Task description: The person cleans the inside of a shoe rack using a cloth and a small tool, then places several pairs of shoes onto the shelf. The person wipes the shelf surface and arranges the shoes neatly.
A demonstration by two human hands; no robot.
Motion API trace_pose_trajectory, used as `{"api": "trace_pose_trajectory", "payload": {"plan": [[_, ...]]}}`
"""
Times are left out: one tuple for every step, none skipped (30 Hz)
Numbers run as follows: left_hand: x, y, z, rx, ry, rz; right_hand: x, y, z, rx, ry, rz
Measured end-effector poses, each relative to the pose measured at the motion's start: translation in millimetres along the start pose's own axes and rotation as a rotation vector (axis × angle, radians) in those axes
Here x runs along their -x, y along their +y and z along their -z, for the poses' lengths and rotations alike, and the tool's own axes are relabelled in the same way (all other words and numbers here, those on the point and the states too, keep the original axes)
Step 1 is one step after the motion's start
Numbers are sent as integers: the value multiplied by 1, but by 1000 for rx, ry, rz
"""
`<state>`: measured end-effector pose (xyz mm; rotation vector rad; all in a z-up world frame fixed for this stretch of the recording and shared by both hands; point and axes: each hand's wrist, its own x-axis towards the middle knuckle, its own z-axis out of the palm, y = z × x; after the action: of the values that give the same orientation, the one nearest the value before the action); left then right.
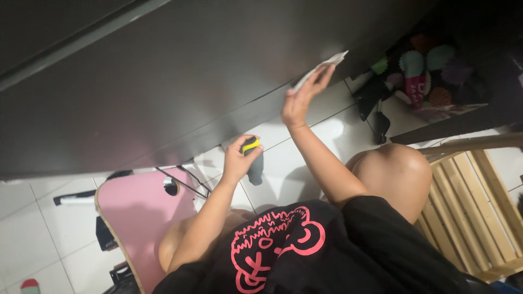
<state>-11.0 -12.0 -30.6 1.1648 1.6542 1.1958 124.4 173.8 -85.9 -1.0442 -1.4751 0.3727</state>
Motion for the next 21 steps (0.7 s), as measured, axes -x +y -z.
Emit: {"api": "trace_pose_trajectory", "payload": {"plan": [[-2, 7, -6, -39, -27, 0, -4, 3, -3, -62, -21, 34], [-6, 13, -12, -47, -45, -17, -6, 7, -6, -124, -43, 68], [-12, 18, -19, -54, -63, -36, -6, 11, -9, -138, -42, 39], [-18, 21, -25, -60, -80, -54, -5, 16, -12, -153, -40, 10], [-23, 25, -30, -51, -99, -30, -6, 22, -14, -169, -39, -19], [-28, 28, -36, -41, -117, -6, -8, 29, -15, -161, -19, -21], [-32, 30, -41, -31, -136, 20, -11, 37, -16, -153, 0, -24], [-36, 32, -45, -39, -135, 14, -15, 44, -17, -144, 20, -27], [-40, 32, -47, -44, -131, 8, -20, 53, -16, -176, 63, -65], [-43, 32, -49, -50, -128, 2, -27, 61, -15, -208, 106, -103], [-46, 32, -50, -48, -127, -2, -33, 68, -15, -241, 148, -140], [-48, 31, -51, -46, -127, -6, -44, 79, -10, -266, 178, -167], [-51, 31, -53, -48, -127, -8, -59, 92, -2, -293, 208, -198], [-53, 31, -53, -65, -128, -21, -67, 99, 3, -319, 239, -228], [-54, 31, -53, -76, -129, -37, -68, 98, 5, -330, 236, -233], [-54, 31, -52, -88, -131, -52, -70, 94, 7, -340, 232, -238], [-56, 33, -55, -101, -129, -35, -75, 92, 10, -350, 232, -244], [-58, 34, -58, -114, -126, -18, -69, 81, 10, -341, 197, -203], [-61, 36, -62, -124, -126, -6, -55, 62, 6, -330, 165, -156], [-66, 37, -64, -111, -133, -9, -48, 47, 5, -317, 132, -109], [-69, 37, -67, -95, -135, -6, -49, 42, 9, -332, 139, -111]]}}
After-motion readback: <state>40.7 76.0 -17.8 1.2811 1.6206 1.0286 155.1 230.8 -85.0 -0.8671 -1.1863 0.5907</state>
